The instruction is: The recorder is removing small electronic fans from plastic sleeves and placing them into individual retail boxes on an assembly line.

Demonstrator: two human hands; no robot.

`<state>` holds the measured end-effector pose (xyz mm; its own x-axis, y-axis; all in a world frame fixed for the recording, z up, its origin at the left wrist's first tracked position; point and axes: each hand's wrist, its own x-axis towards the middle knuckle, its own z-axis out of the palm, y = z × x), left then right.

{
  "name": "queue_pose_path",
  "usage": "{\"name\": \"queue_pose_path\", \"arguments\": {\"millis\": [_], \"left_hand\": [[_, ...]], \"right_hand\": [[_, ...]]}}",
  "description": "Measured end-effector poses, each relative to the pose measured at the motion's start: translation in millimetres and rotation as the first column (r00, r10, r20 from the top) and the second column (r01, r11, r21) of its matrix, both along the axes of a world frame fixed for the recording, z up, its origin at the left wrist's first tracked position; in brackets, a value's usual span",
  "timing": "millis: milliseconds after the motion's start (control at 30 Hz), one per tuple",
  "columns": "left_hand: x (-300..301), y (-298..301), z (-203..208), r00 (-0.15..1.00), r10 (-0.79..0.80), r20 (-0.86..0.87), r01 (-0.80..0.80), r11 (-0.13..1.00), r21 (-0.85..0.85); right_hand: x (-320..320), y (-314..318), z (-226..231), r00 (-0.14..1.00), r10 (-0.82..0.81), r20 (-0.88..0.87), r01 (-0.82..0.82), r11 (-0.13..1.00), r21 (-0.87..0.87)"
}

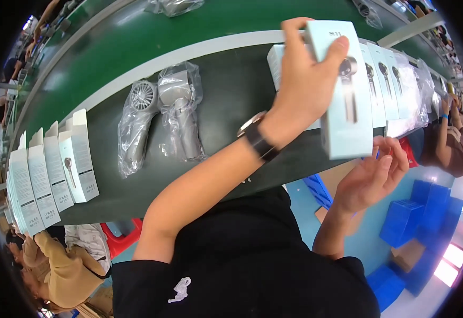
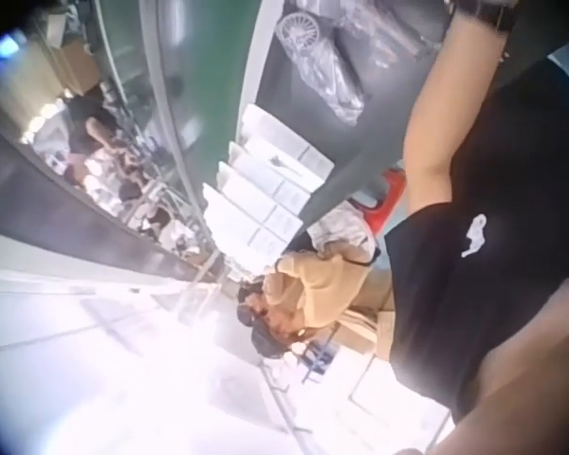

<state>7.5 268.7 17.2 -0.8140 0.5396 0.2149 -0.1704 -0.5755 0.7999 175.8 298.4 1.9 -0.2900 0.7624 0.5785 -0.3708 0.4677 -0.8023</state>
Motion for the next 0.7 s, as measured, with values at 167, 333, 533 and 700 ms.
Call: {"name": "queue_pose_path", "arguments": {"millis": [167, 333, 533, 700], "left_hand": [[-8, 51, -27, 0.934, 0.102, -0.344, -0.234, 0.899, -0.37], [-21, 38, -37, 0.337, 0.2, -0.92, -0.864, 0.453, -0.218], [-136, -35, 26, 0.449, 0.121, -0.885, -0.828, 0.429, -0.361], [-339, -99, -71, 0.578, -0.244, -0.778, -0.813, -0.102, -0.573]], "right_hand": [[-6, -14, -15, 0.994, -0.102, -0.05, 0.111, 0.96, 0.256], [-28, -40, -27, 0.99, 0.099, -0.097, -0.058, 0.933, 0.356], [-50, -73, -75, 0.884, 0.323, 0.337, -0.436, 0.83, 0.347], [-73, -92, -76, 0.791, 0.415, 0.45, -0.547, 0.809, 0.215]]}}
